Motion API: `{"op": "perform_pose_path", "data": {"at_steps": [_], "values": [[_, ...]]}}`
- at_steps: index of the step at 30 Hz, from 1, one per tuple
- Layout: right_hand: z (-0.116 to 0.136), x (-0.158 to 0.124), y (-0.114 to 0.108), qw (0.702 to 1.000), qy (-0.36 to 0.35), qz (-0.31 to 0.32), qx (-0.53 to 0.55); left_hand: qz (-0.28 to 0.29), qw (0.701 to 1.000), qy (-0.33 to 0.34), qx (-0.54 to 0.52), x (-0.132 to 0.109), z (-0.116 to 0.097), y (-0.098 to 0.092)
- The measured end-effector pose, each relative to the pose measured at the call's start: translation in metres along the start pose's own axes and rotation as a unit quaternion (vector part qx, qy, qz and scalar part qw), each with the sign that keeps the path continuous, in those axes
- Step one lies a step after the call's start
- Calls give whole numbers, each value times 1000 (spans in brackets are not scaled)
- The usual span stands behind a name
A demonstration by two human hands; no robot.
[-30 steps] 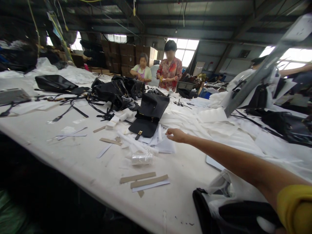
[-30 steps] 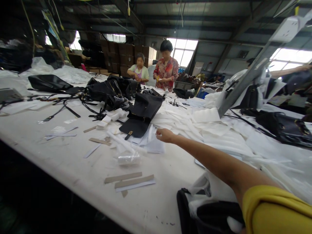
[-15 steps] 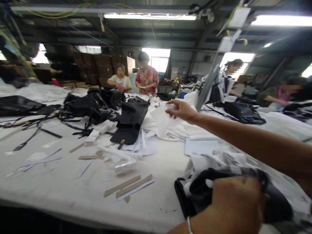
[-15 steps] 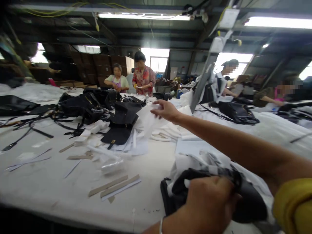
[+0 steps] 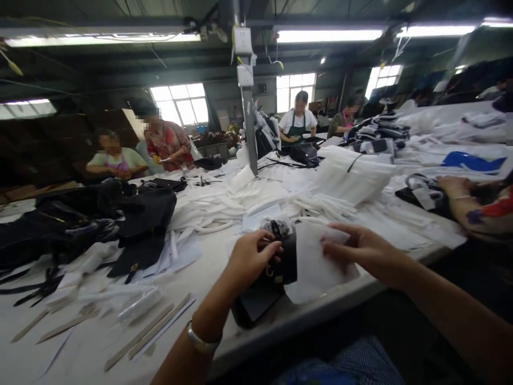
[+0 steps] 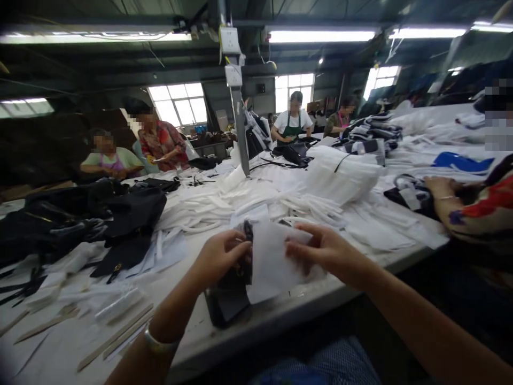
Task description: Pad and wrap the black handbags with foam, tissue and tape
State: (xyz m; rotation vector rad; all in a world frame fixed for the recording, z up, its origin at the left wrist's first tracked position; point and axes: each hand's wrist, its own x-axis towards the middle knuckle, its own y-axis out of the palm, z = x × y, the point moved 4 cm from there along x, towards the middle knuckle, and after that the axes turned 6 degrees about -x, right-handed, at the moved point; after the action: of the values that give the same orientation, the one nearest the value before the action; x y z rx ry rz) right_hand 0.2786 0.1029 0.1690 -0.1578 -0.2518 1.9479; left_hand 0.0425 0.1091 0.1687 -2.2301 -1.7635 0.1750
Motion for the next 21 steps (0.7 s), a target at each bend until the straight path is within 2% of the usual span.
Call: {"op": "perform_pose_path", "data": {"at_steps": [3,5,10,14,17,21], "values": [[-27,2,16,996,-18,74,-44,4,999,-28,-29,5,1,-6],[-34,13,25,994,-39,90,-57,-16,999,-40,-21,6,-2,-8],[-33,48,33,989,-71,61,-113,-44,998,-38,10,4,-4,-2],[-32,58,35,987,-95,48,-122,-73,995,-1,74,4,1,-4],[-39,50,36,994,-77,68,-48,-106,991,10,78,6,5,-8],[-61,25,44,987,2,78,143,-130,991,-11,28,8,9,-10]]}}
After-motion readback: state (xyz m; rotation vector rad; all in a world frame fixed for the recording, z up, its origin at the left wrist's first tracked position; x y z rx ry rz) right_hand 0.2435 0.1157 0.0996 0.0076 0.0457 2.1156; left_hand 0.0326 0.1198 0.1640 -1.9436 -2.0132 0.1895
